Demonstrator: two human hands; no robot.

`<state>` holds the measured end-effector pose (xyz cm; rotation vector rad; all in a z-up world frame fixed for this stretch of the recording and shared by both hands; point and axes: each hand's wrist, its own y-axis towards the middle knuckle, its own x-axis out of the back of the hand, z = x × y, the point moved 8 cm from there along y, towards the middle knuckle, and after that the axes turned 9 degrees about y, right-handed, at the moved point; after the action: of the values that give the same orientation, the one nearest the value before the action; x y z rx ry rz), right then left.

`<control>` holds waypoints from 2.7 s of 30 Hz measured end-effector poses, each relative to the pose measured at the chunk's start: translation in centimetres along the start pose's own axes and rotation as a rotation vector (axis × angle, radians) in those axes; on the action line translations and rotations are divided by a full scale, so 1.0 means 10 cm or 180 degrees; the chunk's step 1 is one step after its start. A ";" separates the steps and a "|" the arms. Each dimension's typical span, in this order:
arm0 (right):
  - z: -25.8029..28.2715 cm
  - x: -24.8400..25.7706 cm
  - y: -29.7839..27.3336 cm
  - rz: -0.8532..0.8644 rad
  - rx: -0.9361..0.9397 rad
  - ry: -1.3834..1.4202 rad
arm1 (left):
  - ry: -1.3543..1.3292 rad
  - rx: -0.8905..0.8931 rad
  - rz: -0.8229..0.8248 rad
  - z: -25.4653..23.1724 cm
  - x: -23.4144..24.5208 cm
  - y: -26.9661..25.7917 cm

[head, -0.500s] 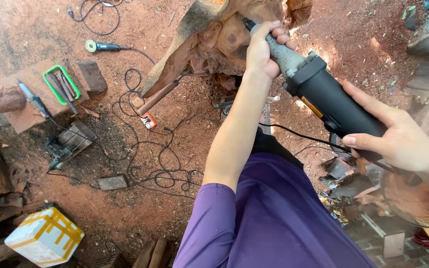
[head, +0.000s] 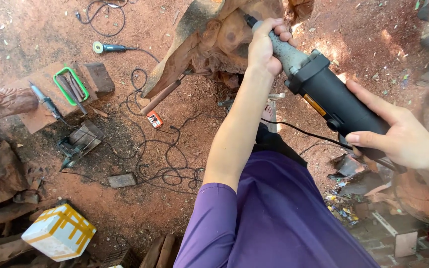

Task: Carving a large wooden sculpture using a power die grinder to refine details and shape the wood.

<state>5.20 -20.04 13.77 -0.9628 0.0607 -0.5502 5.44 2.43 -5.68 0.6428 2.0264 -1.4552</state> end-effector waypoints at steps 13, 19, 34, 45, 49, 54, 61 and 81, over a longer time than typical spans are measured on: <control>-0.22 0.02 0.06 0.0042 -0.0029 0.0561 | 0.0255 -0.0151 -0.0345 -0.01 0.07 0.03; -0.31 0.04 0.13 0.0141 0.0016 0.0776 | 0.0326 -0.0237 -0.0354 0.01 0.11 0.10; -0.29 0.00 0.15 -0.0031 -0.0167 0.0787 | 0.0478 -0.0218 -0.0623 0.00 0.19 0.13; -0.40 0.05 0.25 -0.0029 0.0064 0.0324 | 0.0581 -0.0240 -0.0683 -0.01 0.17 0.13; -0.43 0.01 0.24 -0.0046 -0.0091 0.0645 | 0.0624 -0.0266 -0.0696 -0.01 0.20 0.16; -0.49 -0.04 0.23 -0.0066 -0.0170 0.1080 | 0.0704 -0.0295 -0.0720 -0.01 0.23 0.17; -0.49 -0.08 0.29 0.0108 0.0134 0.1142 | 0.0787 -0.0334 -0.0779 -0.04 0.25 0.18; -0.51 -0.09 0.32 0.0016 0.0247 0.0882 | 0.1033 -0.0331 -0.1023 -0.09 0.21 0.09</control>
<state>4.32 -22.11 8.09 -0.8060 0.2878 -0.6740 4.36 3.70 -7.50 0.5567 2.5358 -1.4829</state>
